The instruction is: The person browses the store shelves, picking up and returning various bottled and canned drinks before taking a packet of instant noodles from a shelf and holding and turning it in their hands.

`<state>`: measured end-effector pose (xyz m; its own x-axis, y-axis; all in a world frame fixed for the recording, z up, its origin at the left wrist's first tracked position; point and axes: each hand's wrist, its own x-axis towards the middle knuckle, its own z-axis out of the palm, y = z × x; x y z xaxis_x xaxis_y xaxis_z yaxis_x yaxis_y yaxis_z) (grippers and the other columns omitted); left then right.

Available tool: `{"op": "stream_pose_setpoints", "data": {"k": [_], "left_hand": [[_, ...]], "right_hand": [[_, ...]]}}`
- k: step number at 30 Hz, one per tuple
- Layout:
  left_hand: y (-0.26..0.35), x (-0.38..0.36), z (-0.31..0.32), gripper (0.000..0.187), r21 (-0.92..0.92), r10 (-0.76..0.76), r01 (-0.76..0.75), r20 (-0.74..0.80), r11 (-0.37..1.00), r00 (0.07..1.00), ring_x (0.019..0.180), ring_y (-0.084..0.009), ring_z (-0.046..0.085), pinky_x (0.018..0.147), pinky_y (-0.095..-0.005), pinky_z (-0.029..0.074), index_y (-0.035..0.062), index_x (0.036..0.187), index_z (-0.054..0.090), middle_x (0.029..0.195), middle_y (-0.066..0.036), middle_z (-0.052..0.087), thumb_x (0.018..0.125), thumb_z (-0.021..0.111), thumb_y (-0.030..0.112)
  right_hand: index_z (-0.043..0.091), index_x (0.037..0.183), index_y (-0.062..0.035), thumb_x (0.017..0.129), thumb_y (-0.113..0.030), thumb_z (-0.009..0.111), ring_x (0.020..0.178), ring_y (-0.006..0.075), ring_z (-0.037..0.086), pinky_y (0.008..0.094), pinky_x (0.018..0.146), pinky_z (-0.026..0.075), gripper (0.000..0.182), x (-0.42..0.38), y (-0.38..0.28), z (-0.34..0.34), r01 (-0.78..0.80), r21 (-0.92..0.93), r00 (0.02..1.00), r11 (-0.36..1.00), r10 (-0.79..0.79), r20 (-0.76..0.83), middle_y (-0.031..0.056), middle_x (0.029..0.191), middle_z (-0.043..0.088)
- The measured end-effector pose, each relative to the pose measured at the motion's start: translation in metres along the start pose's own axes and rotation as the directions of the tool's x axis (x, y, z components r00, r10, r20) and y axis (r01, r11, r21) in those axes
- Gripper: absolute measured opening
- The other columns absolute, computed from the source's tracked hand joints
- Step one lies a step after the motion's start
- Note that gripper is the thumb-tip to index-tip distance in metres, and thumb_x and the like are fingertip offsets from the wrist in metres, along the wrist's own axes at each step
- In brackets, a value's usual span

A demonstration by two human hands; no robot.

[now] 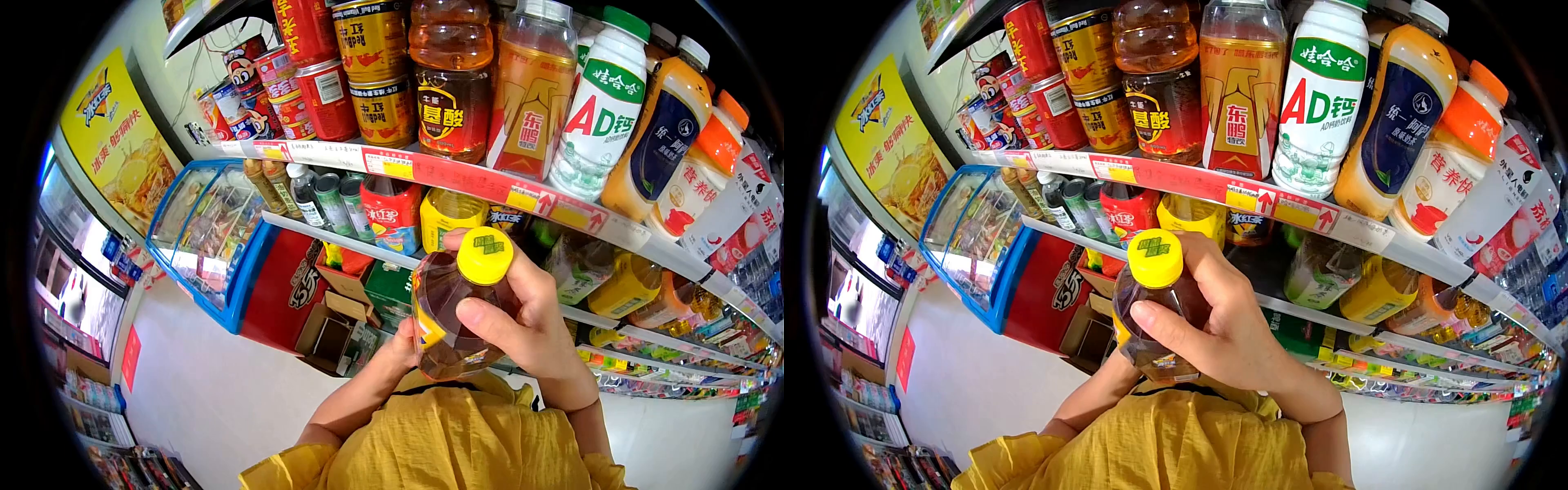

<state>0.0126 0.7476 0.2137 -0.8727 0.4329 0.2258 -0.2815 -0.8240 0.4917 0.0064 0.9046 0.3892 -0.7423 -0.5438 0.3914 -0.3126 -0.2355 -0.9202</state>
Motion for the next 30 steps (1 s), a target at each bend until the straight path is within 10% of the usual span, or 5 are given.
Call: {"op": "stream_pose_setpoints", "data": {"k": [12,30], "left_hand": [[0.0,-0.006,-0.002,0.097,0.005,-0.01,0.01,0.003,1.0,1.0,0.125,-0.0235,0.048,0.106,-0.0406,0.039,0.0061,0.139,0.034,0.137,-0.01,0.047,0.067,0.083,0.048],[-0.003,-0.009,-0.002,0.101,-0.003,-0.004,0.004,0.004,1.0,1.0,0.126,-0.0237,0.047,0.107,-0.0407,0.038,0.0058,0.14,0.033,0.138,-0.01,0.045,0.064,0.084,0.049]], "right_hand": [[0.04,0.135,0.0068,0.086,-0.016,0.057,0.127,0.0287,0.039,0.0377,0.108,0.027,0.057,-0.005,-0.003,-0.013,0.03,0.038,0.986,0.999,-0.036,0.16,0.0182,0.134,0.042],[0.038,0.135,0.014,0.077,-0.031,0.054,0.125,0.023,0.049,0.0337,0.107,0.034,0.075,0.002,0.005,-0.011,-0.029,0.116,0.998,0.993,0.022,0.062,0.0155,0.134,0.048]]}}
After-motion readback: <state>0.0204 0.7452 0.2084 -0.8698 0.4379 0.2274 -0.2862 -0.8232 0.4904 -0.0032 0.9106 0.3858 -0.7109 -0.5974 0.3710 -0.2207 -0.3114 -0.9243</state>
